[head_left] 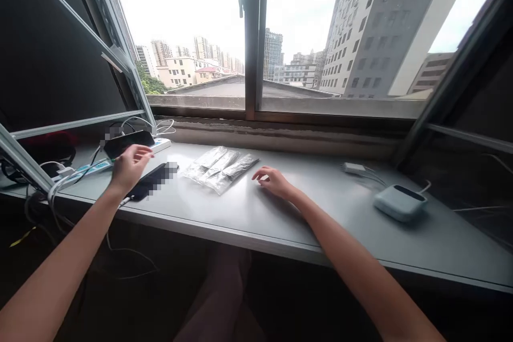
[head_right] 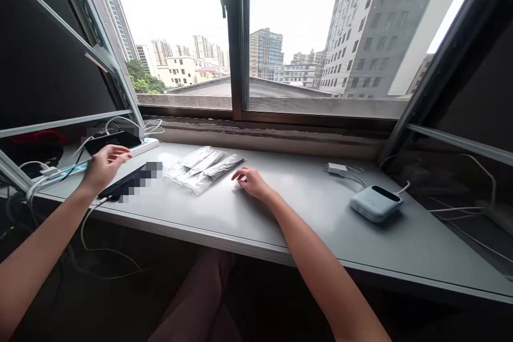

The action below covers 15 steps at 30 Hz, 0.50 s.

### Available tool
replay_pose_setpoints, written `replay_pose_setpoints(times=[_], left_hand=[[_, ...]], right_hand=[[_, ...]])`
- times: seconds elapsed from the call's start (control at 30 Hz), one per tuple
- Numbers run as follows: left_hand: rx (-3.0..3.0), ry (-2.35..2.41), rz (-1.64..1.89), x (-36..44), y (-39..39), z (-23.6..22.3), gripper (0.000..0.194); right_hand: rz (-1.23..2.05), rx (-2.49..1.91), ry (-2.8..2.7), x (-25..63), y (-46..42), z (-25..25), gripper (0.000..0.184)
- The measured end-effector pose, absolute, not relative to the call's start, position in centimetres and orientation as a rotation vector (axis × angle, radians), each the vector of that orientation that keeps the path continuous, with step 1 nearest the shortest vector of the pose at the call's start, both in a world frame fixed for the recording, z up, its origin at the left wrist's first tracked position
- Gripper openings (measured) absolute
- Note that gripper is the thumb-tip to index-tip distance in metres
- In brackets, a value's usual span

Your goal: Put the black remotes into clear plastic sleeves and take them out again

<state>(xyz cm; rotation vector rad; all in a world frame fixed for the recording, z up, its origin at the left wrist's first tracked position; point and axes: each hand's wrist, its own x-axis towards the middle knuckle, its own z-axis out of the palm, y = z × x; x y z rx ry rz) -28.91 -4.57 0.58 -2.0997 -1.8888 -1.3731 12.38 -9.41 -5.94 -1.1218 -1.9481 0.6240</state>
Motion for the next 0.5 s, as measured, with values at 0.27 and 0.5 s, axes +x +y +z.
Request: replay_pose_setpoints(times=[0.27,0.5], left_hand=[[-2.746,-1.525,-0.338,-11.0,-1.7,2.4,0.031],[-2.964,-1.812,-0.531,-7.9,3.8,-0.2,0.038]], right_hand=[[0.593,-1.158,-1.903,12.8,-8.9,-6.1,0.035],[0.578,-1.137,-1.873,13.1,-8.5,-6.3,0.036]])
